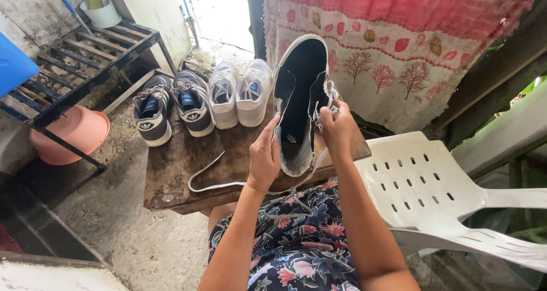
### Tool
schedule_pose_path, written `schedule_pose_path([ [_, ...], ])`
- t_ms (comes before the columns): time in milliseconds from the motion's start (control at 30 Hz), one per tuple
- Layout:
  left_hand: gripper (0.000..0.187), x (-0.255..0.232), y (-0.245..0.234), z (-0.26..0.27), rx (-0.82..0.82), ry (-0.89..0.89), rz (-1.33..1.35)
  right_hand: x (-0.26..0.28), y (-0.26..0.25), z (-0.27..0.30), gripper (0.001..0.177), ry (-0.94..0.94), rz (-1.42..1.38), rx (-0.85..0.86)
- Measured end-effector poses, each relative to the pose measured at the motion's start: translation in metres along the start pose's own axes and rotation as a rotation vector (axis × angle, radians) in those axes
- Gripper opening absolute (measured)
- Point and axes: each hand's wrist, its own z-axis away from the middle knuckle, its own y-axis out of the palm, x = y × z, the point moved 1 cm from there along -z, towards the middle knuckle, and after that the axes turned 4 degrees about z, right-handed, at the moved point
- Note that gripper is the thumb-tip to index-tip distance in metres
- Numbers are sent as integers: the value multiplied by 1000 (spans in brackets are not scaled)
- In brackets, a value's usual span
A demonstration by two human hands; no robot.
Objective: The person threads white shoelaces through the eyelets of a black canvas shoe, then ties the laces into a knot. The person repeats the process on a second black canvas shoe.
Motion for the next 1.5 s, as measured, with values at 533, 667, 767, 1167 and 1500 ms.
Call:
schedule_pose_path([
  [533,43,1,9,-15,-17,-1,-11,-109,73,-51,44,378,-473,37],
  [667,39,1,15,-28,11,-85,-29,-79,56,-45,35,334,-578,164],
  [767,42,-3,16,-33,55,-138,-19,-54,37,-43,33,117,-249,229],
  [1167,64,-31,13,-49,112,-49,-90,44,-41,-39,11,190,-751,360],
  [1500,44,-32,11,-83,243,42,-310,56,-23,-35,12,83,-877,307],
])
